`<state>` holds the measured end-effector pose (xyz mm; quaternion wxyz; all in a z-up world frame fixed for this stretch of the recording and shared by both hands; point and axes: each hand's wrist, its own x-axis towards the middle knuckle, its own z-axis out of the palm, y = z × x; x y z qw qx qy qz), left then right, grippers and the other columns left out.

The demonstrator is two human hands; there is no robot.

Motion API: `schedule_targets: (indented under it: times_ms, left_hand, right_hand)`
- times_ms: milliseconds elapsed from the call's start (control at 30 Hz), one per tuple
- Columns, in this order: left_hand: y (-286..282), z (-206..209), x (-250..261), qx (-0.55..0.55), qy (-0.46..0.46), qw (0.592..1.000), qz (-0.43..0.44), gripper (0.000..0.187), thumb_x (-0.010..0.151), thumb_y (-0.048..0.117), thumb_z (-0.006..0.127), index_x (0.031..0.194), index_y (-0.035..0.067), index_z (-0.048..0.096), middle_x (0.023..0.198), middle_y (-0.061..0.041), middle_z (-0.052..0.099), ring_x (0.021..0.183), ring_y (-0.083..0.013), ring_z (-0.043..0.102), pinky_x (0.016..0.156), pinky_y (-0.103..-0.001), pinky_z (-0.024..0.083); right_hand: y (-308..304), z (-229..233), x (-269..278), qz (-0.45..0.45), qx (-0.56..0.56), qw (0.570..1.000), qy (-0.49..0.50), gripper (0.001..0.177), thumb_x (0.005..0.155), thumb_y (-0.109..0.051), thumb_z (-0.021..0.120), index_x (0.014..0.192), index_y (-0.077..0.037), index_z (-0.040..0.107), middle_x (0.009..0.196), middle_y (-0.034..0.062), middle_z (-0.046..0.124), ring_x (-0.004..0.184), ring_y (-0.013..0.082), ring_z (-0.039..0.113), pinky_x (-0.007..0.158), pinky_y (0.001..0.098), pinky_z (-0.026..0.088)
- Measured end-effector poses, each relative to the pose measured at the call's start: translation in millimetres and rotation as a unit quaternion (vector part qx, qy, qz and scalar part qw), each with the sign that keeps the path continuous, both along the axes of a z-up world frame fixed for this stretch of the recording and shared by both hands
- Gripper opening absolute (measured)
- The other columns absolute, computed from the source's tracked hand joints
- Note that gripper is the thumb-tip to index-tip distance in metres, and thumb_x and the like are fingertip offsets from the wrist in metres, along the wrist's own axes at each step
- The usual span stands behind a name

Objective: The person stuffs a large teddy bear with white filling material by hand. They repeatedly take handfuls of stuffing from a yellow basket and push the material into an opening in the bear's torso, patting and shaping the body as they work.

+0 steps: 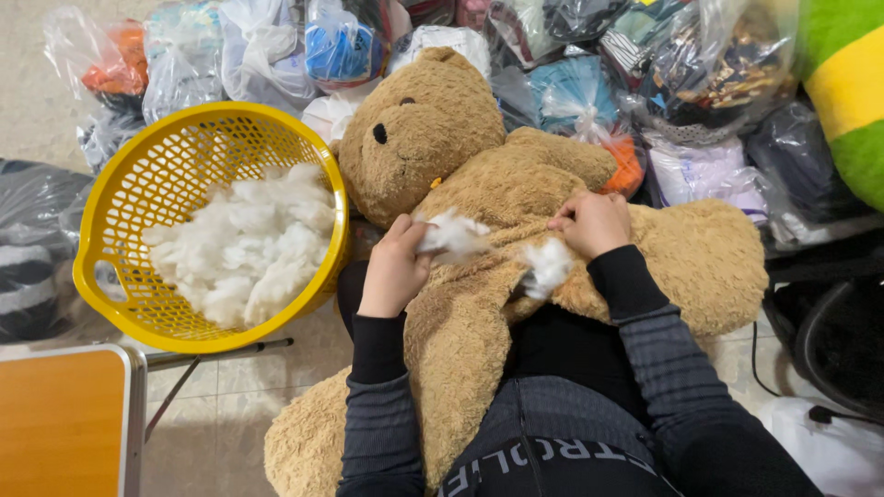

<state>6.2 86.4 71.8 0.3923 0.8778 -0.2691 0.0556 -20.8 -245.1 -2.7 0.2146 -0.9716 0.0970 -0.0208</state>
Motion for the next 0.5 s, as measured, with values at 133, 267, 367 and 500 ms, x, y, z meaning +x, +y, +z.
schedule_targets:
  times_ms: [133,267,367,500]
  left_hand:
    - [-0.2,-5.6,2.7,-0.085,0.032,0.995,0.033,0.025,0.082,0.004,0.075,0.106,0.004,0.069,0.099,-0.015,0.064,0.088,-0.034,0.068,0.078,-0.039,0.056]
    - [17.6,-21.1,15.6,-0.164,0.011,0.974,0.154,0.022,0.086,0.01,0.079,0.105,0.003,0.07,0.095,-0.013,0.07,0.087,-0.0251,0.07,0.08,-0.036,0.055]
    - [47.3,-35.8,26.8,-0.23,0.013,0.929,0.291,0.023,0.09,0.018,0.08,0.101,0.0,0.07,0.094,-0.013,0.074,0.084,-0.0206,0.067,0.078,-0.034,0.054]
    - [84.4,-53.3,43.7,-0.347,-0.072,0.834,0.423,0.07,0.099,0.025,0.073,0.14,-0.004,0.025,0.144,-0.024,0.03,0.119,-0.0308,0.053,0.096,-0.037,0.05]
  right_hand:
    - [3.2,-0.8,-10.2,0.018,0.002,1.0,-0.001,0.024,0.084,-0.041,0.079,0.085,-0.017,0.081,0.09,0.0082,0.073,0.096,0.0282,0.066,0.109,0.0489,0.037]
    - [3.7,0.1,-20.5,0.064,-0.009,0.996,-0.069,0.029,0.088,-0.043,0.076,0.087,-0.015,0.079,0.096,0.0068,0.074,0.105,0.0261,0.066,0.116,0.0565,0.029]
    - [2.9,3.8,-32.7,0.097,-0.011,0.987,-0.129,0.027,0.091,-0.043,0.074,0.094,-0.017,0.079,0.105,0.0053,0.075,0.112,0.024,0.066,0.121,0.0583,0.025]
    - [6.0,9.4,-54.4,0.122,0.016,0.98,-0.159,0.024,0.095,-0.04,0.07,0.103,-0.02,0.078,0.116,0.0027,0.075,0.123,0.0216,0.064,0.127,0.0613,0.018]
